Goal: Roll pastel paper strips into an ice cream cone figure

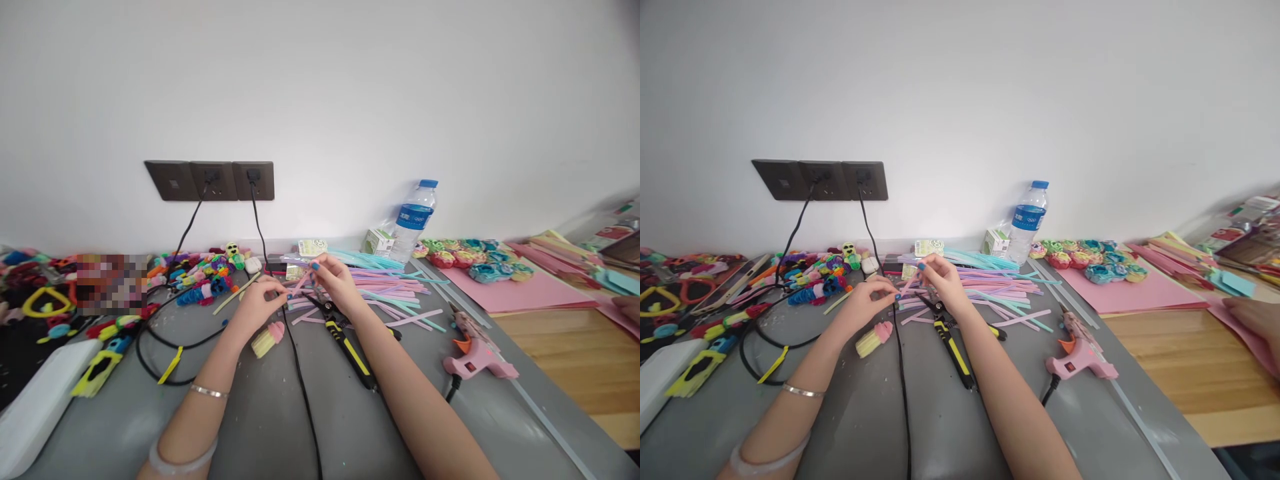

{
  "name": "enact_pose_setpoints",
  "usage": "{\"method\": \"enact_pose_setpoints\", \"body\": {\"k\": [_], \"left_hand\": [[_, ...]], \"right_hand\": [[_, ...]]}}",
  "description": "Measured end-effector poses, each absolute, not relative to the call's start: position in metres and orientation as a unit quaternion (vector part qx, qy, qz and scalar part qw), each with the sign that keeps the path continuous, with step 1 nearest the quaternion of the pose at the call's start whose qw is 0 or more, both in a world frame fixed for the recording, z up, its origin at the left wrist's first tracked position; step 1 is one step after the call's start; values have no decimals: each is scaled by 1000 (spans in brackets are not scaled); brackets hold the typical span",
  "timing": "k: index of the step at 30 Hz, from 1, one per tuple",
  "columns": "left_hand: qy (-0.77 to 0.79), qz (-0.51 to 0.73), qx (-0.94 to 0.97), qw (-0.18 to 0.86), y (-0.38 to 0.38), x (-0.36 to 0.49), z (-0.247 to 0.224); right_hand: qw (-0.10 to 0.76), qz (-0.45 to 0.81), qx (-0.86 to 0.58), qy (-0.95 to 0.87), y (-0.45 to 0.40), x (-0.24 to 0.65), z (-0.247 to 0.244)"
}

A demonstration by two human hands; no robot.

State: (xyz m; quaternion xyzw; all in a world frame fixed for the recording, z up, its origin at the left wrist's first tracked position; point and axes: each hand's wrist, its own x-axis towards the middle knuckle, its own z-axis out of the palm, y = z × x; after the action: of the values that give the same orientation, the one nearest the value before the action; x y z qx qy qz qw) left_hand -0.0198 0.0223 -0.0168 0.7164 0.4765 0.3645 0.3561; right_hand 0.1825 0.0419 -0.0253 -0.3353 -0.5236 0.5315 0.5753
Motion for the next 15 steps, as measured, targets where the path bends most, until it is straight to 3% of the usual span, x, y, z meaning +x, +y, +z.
{"method": "enact_pose_setpoints", "body": {"k": [6, 15], "left_hand": [[509, 489, 559, 435, 27, -24, -10], [518, 502, 489, 491, 25, -17, -9]], "right_hand": [[608, 560, -330, -455, 45, 187, -23], [579, 571, -328, -480, 41, 183, -19]]}}
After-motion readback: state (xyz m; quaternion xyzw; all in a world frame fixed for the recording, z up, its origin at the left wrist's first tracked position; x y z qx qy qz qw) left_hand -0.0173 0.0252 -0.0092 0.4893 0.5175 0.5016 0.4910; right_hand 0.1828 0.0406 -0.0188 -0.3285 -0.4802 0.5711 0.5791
